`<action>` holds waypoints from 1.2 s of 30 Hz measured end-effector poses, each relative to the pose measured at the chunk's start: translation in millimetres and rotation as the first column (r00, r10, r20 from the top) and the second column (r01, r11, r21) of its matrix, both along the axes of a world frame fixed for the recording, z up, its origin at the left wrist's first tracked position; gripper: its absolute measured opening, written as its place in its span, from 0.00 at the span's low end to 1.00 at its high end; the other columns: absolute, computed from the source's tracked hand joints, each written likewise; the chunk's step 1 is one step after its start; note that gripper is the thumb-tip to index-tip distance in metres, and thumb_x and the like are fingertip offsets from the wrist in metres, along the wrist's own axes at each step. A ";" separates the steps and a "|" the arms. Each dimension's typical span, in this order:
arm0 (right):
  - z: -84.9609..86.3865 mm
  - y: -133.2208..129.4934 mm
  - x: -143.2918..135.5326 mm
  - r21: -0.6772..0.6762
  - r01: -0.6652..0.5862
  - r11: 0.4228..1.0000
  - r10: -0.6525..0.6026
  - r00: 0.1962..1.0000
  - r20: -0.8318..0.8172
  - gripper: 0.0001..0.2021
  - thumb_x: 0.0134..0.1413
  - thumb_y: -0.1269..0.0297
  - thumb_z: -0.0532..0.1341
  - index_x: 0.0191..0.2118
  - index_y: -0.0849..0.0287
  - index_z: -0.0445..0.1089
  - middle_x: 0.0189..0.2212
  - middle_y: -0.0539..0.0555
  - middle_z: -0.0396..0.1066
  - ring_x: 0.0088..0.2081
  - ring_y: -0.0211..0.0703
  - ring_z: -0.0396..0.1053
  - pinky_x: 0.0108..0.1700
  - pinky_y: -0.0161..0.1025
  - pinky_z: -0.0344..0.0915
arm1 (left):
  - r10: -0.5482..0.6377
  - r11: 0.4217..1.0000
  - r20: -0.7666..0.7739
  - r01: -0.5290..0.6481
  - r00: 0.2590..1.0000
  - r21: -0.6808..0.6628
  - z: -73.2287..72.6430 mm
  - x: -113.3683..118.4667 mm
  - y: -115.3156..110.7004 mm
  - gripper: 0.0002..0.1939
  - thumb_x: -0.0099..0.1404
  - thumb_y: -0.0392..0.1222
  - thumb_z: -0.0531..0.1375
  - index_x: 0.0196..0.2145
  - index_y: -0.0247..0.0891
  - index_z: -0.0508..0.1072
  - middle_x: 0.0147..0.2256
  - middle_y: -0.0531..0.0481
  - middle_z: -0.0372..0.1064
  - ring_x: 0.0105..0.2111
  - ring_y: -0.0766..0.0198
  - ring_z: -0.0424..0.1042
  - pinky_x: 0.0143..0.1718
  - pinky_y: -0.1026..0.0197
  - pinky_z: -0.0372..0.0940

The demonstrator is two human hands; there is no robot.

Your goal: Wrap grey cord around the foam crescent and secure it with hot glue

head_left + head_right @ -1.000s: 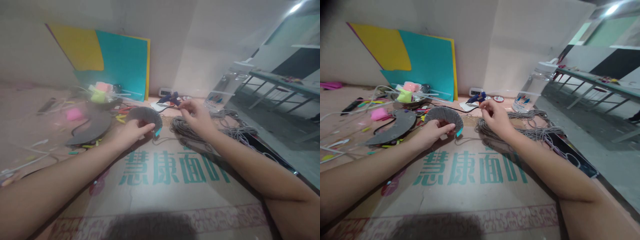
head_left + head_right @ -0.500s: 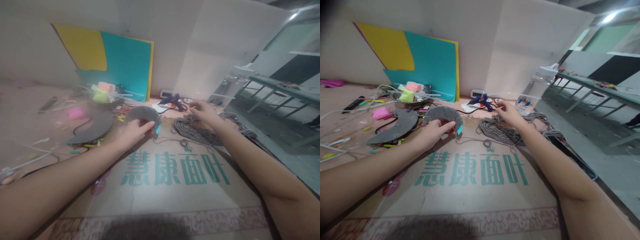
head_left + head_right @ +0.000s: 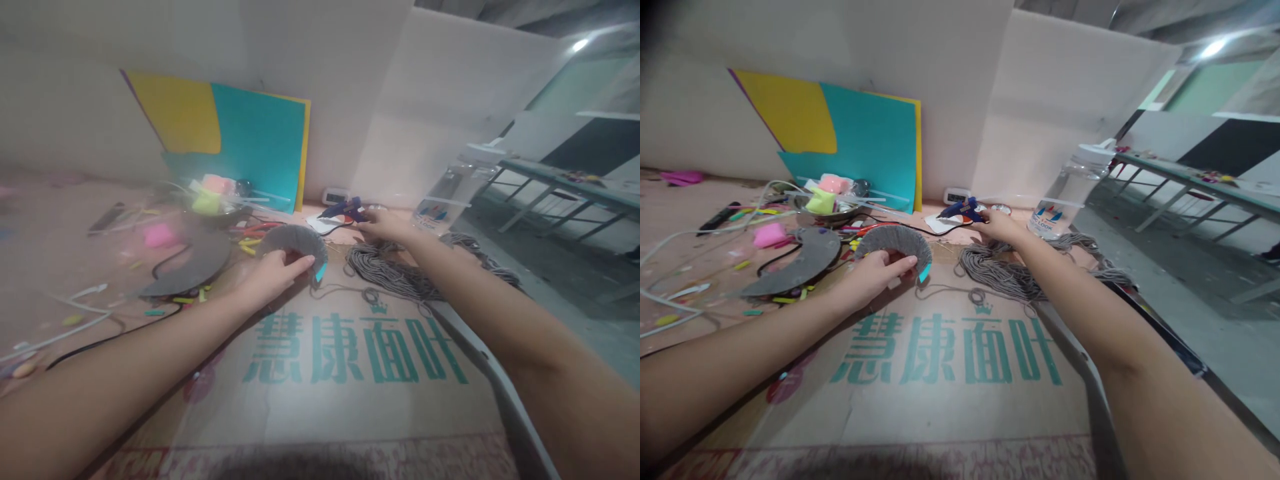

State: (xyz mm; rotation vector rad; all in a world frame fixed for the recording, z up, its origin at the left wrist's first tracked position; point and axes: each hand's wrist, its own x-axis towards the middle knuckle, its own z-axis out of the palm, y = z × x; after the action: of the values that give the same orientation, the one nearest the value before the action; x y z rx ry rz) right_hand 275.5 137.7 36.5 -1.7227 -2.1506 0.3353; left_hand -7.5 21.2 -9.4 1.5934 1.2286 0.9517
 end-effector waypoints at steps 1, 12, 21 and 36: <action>-1.3 3.6 -4.3 -0.010 0.005 1.000 -0.005 1.000 0.002 0.17 0.51 0.57 0.66 0.45 0.62 0.75 0.33 0.59 0.78 0.33 0.49 0.74 0.39 0.42 0.68 | -0.001 1.000 0.008 0.001 1.000 -0.002 -0.7 0.0 0.4 0.22 0.59 0.60 0.60 0.36 0.37 0.76 0.33 0.48 0.77 0.32 0.59 0.72 0.34 0.61 0.63; -3.3 17.1 -17.7 0.045 0.141 0.989 -0.137 0.988 -0.077 0.15 0.50 0.68 0.64 0.45 0.66 0.74 0.36 0.61 0.78 0.34 0.48 0.74 0.37 0.40 0.67 | -0.024 1.000 -0.017 0.024 1.000 0.007 6.5 1.3 -2.0 0.17 0.62 0.55 0.59 0.30 0.36 0.75 0.30 0.49 0.75 0.32 0.60 0.72 0.37 0.61 0.63; 16.7 -52.0 -5.3 0.098 0.160 0.982 -0.133 0.962 -0.237 0.16 0.56 0.53 0.61 0.33 0.63 0.74 0.27 0.59 0.76 0.31 0.49 0.74 0.35 0.41 0.67 | -0.040 0.999 0.058 0.039 0.998 0.013 0.0 1.5 1.5 0.19 0.63 0.57 0.58 0.28 0.37 0.73 0.27 0.49 0.74 0.32 0.60 0.72 0.37 0.60 0.63; -34.8 -121.0 -76.1 0.217 -0.191 0.957 0.287 0.708 -0.646 0.09 0.53 0.61 0.64 0.31 0.54 0.62 0.32 0.49 0.70 0.34 0.41 0.69 0.42 0.42 0.68 | -0.071 0.997 0.075 0.072 0.995 -0.017 2.1 -3.5 1.2 0.21 0.62 0.57 0.60 0.26 0.35 0.76 0.25 0.47 0.74 0.29 0.60 0.72 0.37 0.59 0.63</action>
State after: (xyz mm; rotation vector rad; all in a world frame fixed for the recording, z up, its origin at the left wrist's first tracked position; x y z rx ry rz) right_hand 199.4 16.7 1.8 -1.0028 -1.7759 0.7399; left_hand -11.0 22.4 -7.3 1.5624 1.1191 0.9427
